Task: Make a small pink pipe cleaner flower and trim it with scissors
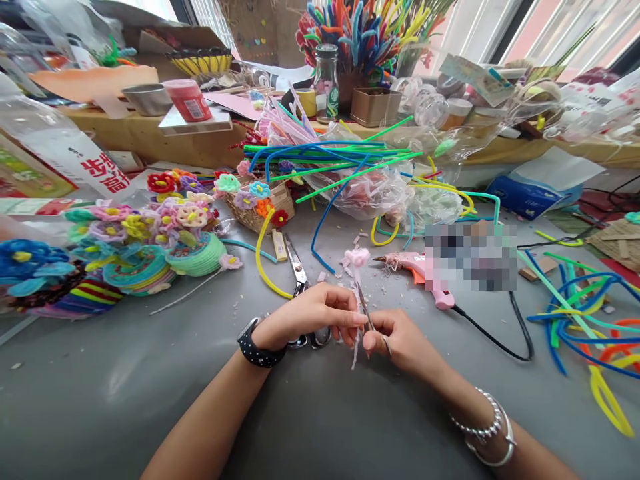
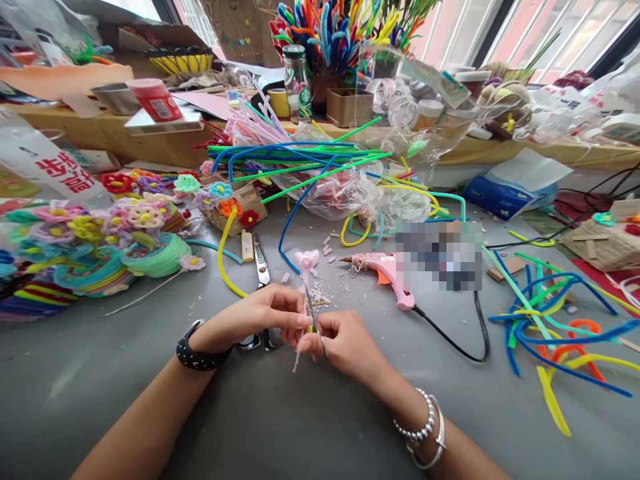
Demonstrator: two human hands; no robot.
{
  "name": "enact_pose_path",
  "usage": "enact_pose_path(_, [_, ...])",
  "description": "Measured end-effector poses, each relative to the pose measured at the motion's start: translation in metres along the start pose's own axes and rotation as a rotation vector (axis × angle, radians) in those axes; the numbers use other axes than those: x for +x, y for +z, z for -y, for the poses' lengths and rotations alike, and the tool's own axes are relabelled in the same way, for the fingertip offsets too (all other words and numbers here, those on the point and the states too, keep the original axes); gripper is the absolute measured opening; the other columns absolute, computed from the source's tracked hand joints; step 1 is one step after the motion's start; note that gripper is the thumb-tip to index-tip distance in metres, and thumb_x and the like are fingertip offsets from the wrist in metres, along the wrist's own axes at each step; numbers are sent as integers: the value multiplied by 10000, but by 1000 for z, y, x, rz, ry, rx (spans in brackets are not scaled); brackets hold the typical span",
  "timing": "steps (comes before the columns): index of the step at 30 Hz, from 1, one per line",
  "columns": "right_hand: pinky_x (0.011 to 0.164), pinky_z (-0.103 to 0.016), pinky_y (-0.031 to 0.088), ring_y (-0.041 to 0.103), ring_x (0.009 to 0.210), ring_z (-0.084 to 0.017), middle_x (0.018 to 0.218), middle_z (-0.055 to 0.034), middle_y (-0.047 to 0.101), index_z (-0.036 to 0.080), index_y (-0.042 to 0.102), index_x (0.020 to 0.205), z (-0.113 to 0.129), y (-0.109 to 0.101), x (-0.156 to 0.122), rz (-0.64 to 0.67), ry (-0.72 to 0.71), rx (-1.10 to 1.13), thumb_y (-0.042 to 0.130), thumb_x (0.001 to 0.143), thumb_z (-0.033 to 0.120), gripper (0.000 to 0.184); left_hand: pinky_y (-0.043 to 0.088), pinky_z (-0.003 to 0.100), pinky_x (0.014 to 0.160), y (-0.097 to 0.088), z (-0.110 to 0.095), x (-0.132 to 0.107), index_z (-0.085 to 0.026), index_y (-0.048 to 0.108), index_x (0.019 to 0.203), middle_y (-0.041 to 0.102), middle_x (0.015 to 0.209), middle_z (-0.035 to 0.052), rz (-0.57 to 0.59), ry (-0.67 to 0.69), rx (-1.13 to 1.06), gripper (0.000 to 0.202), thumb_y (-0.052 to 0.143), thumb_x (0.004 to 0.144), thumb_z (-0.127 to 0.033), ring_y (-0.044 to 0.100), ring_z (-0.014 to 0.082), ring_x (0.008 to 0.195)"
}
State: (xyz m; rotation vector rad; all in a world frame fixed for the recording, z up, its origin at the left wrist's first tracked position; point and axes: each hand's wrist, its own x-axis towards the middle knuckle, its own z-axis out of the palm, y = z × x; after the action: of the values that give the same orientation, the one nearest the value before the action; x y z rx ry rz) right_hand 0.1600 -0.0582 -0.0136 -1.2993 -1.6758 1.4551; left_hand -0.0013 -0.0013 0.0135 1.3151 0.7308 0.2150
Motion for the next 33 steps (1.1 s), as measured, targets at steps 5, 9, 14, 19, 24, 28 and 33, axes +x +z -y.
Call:
enact_pose_path(5, [443, -207, 257, 334, 456, -74, 452, 20, 421, 136, 443, 458, -1, 0, 0, -54, 48, 13, 465, 595, 707, 588, 377, 164, 473, -1, -1, 0, -131, 515, 617, 586, 548, -25, -4, -8, -6, 222, 599, 682, -326, 553, 68, 513])
enact_pose_path(9, [446, -205, 257, 330, 459, -74, 463, 21, 409, 134, 457, 469, 1, 0, 0, 12, 9, 90, 452, 552, 746, 617, 381, 161, 478, 1, -2, 0, -131, 509, 615, 581, 550, -26, 16, -9, -12, 209, 590, 692, -307, 546, 60, 507])
enact_pose_path(14, [435, -208, 232, 301, 448, -70, 440, 29, 378, 135, 440, 458, 1, -1, -1, -67, 51, 78, 486, 559, 721, 596, 380, 166, 489, 0, -2, 0, -129, 506, 616, 578, 552, -30, 7, -14, 0, 205, 585, 700, -299, 552, 62, 515])
enact_pose_path(19, [445, -207, 254, 319, 459, -75, 467, 20, 397, 139, 445, 468, 2, -2, 0, 6, 21, 126, 436, 558, 753, 621, 380, 177, 503, 0, -1, 1, -131, 504, 608, 578, 560, -33, -3, -12, 13, 221, 596, 684, -317, 551, 68, 526])
enact_pose_path(24, [438, -203, 238, 303, 457, -70, 451, 27, 377, 146, 402, 441, 2, -2, 0, -58, 43, 105, 478, 563, 724, 595, 368, 182, 507, 0, -1, 1, -133, 504, 608, 576, 555, -32, -27, 5, 17, 231, 595, 681, -332, 545, 73, 534])
enact_pose_path(28, [432, -205, 231, 281, 444, -67, 433, 36, 349, 150, 398, 426, 0, -1, 1, -58, 35, 113, 480, 572, 715, 590, 366, 180, 505, 0, -1, 1, -134, 505, 609, 567, 540, -36, -24, -3, 14, 225, 593, 685, -327, 538, 70, 528])
enact_pose_path(33, [456, -206, 255, 332, 472, -76, 497, 16, 416, 135, 483, 500, -1, -3, 1, 24, -29, 162, 450, 608, 709, 585, 379, 178, 504, 1, 0, 1, -133, 500, 606, 562, 539, -35, -7, 1, 14, 220, 581, 697, -316, 539, 70, 531])
